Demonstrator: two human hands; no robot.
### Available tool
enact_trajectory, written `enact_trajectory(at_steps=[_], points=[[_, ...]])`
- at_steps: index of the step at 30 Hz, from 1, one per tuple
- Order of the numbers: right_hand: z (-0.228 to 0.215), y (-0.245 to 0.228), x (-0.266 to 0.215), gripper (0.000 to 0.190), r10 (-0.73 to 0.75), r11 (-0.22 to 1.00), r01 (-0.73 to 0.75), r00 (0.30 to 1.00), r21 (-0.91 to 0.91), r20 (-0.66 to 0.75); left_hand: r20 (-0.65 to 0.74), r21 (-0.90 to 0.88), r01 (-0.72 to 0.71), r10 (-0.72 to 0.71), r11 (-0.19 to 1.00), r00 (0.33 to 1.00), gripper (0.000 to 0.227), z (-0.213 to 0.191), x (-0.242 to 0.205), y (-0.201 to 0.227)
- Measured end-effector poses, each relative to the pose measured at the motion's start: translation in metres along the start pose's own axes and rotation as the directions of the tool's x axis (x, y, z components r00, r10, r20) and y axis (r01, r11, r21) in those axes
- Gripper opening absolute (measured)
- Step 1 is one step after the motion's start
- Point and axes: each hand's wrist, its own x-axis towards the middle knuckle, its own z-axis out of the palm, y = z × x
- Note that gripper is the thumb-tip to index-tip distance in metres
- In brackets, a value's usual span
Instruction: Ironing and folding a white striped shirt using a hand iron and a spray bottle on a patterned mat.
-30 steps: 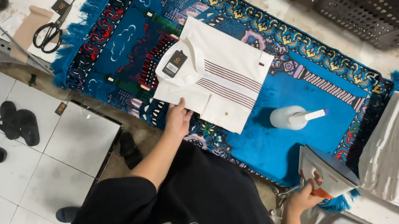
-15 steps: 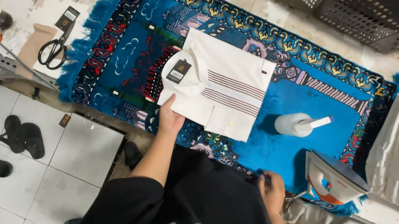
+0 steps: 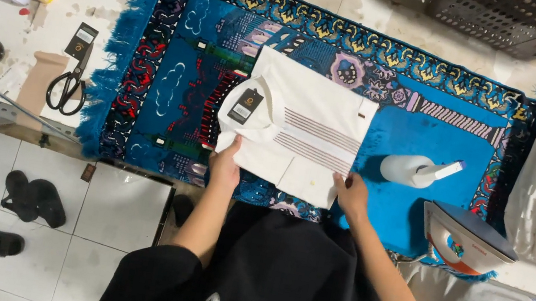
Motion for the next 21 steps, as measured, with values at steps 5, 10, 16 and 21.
enact_trajectory(at_steps=[5, 10, 16, 21], points=[[-0.007, -0.033, -0.054, 0.045, -0.018, 0.988, -0.008, 0.986, -0.154, -0.166, -0.064, 0.389, -0.274, 0.322, 0.880, 0.944, 0.060, -0.036, 0.037, -0.008], [-0.018, -0.087, -0.021, 0.040, -0.407, 0.878, 0.261, 0.848, -0.400, -0.341, 0.389, 0.615, -0.756, 0.749, 0.222, 0.537, 0.031, 0.018, 0.066, 0.037], [-0.023, -0.129, 0.083, 0.034, -0.663, 0.714, 0.503, 0.710, -0.486, -0.240, 0.851, 0.473, -0.872, 0.321, -0.125, 0.416, 0.034, 0.126, 0.152, 0.034], [-0.011, -0.081, 0.142, 0.020, -0.578, 0.660, 0.328, 0.797, -0.676, -0.177, 0.717, 0.692, -0.703, 0.050, -0.162, 0.695, 0.029, 0.159, 0.167, 0.030]])
